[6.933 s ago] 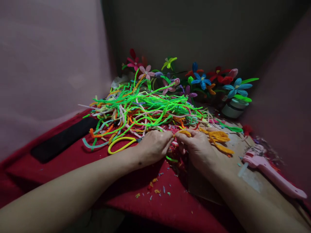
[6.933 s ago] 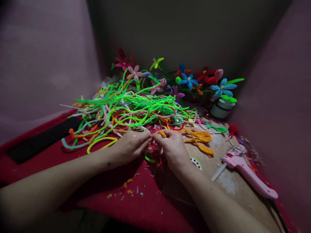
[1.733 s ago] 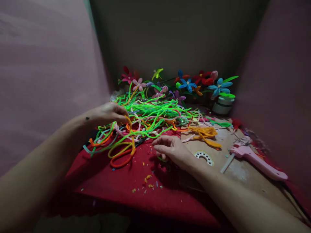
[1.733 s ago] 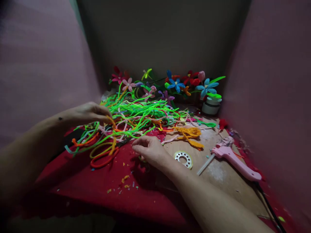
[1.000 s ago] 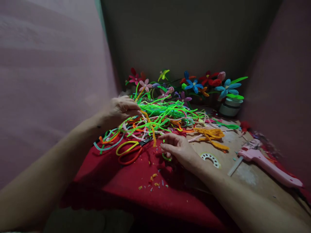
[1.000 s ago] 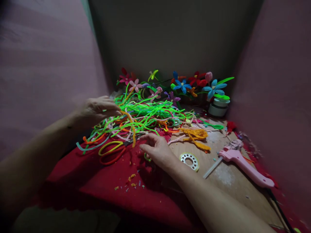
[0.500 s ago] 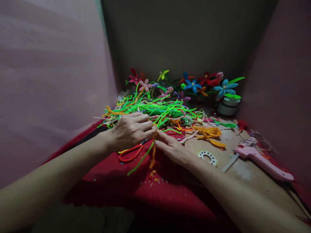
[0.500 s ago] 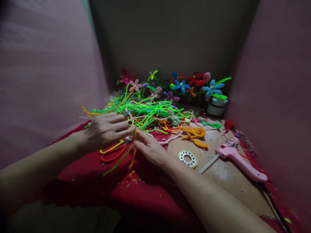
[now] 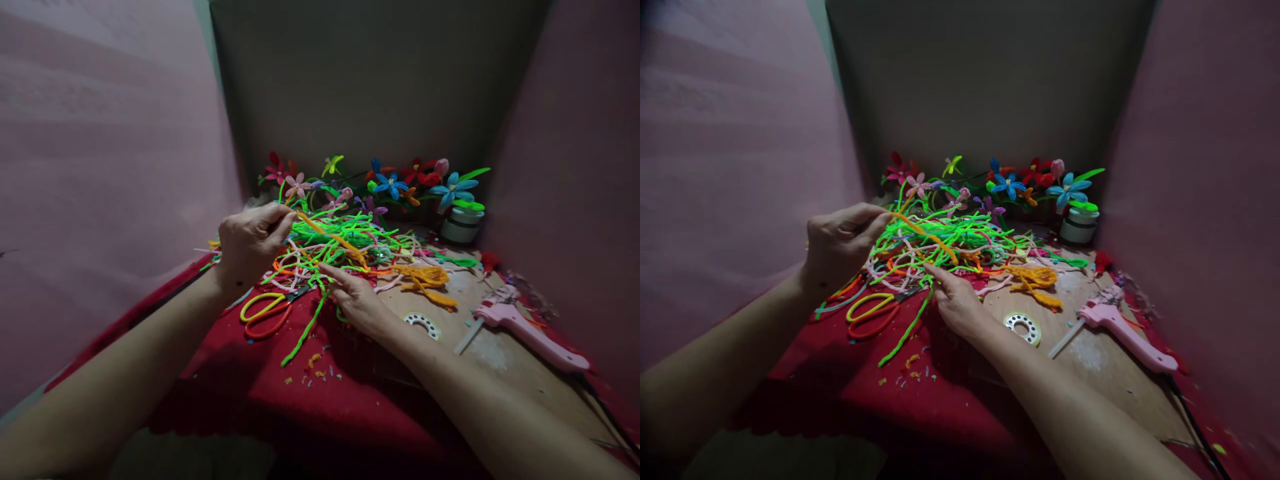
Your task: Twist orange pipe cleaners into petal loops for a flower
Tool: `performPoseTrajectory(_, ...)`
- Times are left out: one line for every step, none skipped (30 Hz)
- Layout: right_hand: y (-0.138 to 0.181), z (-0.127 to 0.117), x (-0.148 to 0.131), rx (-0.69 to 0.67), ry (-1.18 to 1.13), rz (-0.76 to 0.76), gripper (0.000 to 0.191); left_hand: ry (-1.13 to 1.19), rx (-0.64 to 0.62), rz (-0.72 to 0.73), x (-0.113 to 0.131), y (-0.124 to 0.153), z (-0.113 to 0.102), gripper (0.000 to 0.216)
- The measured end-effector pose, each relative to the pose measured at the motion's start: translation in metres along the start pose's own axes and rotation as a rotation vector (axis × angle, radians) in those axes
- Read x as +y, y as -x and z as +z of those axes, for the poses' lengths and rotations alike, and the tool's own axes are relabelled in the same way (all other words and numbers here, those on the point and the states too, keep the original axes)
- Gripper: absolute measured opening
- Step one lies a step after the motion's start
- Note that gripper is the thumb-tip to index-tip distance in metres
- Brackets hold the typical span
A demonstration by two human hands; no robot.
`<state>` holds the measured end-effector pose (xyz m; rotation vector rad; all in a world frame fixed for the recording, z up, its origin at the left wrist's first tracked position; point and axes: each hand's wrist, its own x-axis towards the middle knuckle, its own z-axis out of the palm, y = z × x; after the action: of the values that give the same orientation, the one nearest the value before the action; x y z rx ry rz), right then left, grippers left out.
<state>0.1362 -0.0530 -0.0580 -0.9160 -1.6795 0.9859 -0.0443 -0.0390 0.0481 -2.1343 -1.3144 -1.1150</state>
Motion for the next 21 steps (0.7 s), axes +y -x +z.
performPoseTrajectory(0.0, -0.003, -0.004, 0.053, 0.003, -0.005, 0.036, 0.057, 0.002, -0.034, 0.007, 0.003, 0.004, 0.028)
performPoseTrajectory(0.001, -0.006, -0.008, 0.111, -0.009, -0.009, 0.032, 0.106, 0.003, -0.058, 0.013, 0.006, 0.008, 0.028)
performPoseTrajectory(0.001, -0.008, -0.013, 0.144, -0.038, -0.003, 0.032, 0.145, 0.001, -0.07, 0.02, 0.009, 0.013, 0.029)
performPoseTrajectory(0.001, -0.01, -0.018, 0.171, -0.094, 0.016, 0.033, 0.177, -0.011, -0.071, 0.026, 0.012, 0.018, 0.029)
performPoseTrajectory(0.001, -0.013, -0.023, 0.154, -0.183, 0.036, 0.034, 0.199, -0.027, -0.065, 0.032, 0.015, 0.024, 0.029)
performPoseTrajectory(0.0, -0.015, -0.026, 0.166, -0.285, 0.05, 0.036, 0.212, -0.049, -0.051, 0.037, 0.017, 0.029, 0.029)
performPoseTrajectory(-0.001, -0.017, -0.029, 0.209, -0.394, 0.048, 0.038, 0.212, -0.074, -0.033, 0.042, 0.02, 0.034, 0.03)
performPoseTrajectory(-0.003, -0.019, -0.029, 0.241, -0.481, 0.041, 0.039, 0.2, -0.099, -0.011, 0.046, 0.022, 0.038, 0.03)
performPoseTrajectory(-0.005, -0.022, -0.029, 0.277, -0.553, 0.041, 0.038, 0.175, -0.131, 0.014, 0.049, 0.024, 0.042, 0.03)
performPoseTrajectory(-0.007, -0.025, -0.027, 0.303, -0.612, 0.044, 0.036, 0.133, -0.164, 0.04, 0.051, 0.026, 0.045, 0.03)
performPoseTrajectory(-0.009, -0.028, -0.025, 0.331, -0.658, 0.056, 0.034, 0.074, -0.2, 0.073, 0.053, 0.027, 0.048, 0.029)
performPoseTrajectory(-0.011, -0.031, -0.023, 0.356, -0.7, 0.079, 0.032, 0.003, -0.235, 0.112, 0.053, 0.027, 0.05, 0.029)
performPoseTrajectory(-0.013, -0.033, -0.021, 0.375, -0.739, 0.101, 0.031, -0.077, -0.268, 0.153, 0.053, 0.028, 0.051, 0.028)
performPoseTrajectory(-0.014, -0.034, -0.02, 0.386, -0.774, 0.121, 0.031, -0.159, -0.306, 0.19, 0.053, 0.028, 0.053, 0.027)
performPoseTrajectory(-0.014, -0.035, -0.02, 0.386, -0.808, 0.138, 0.029, -0.232, -0.357, 0.224, 0.052, 0.028, 0.054, 0.027)
performPoseTrajectory(-0.015, -0.035, -0.021, 0.378, -0.845, 0.152, 0.029, -0.285, -0.419, 0.251, 0.05, 0.028, 0.055, 0.028)
performPoseTrajectory(-0.015, -0.035, -0.022, 0.362, -0.883, 0.17, 0.028, -0.305, -0.495, 0.275, 0.049, 0.028, 0.056, 0.029)
performPoseTrajectory(-0.015, -0.034, -0.024, 0.344, -0.93, 0.201, 0.03, -0.29, -0.569, 0.296, 0.046, 0.028, 0.057, 0.029)
performPoseTrajectory(-0.014, -0.033, -0.026, 0.328, -0.975, 0.239, 0.032, -0.251, -0.631, 0.315, 0.044, 0.029, 0.059, 0.027)
performPoseTrajectory(-0.014, -0.033, -0.028, 0.318, -1.014, 0.274, 0.033, -0.198, -0.666, 0.328, 0.041, 0.029, 0.06, 0.025)
performPoseTrajectory(-0.014, -0.033, -0.029, 0.311, -1.042, 0.296, 0.034, -0.14, -0.672, 0.336, 0.037, 0.03, 0.062, 0.024)
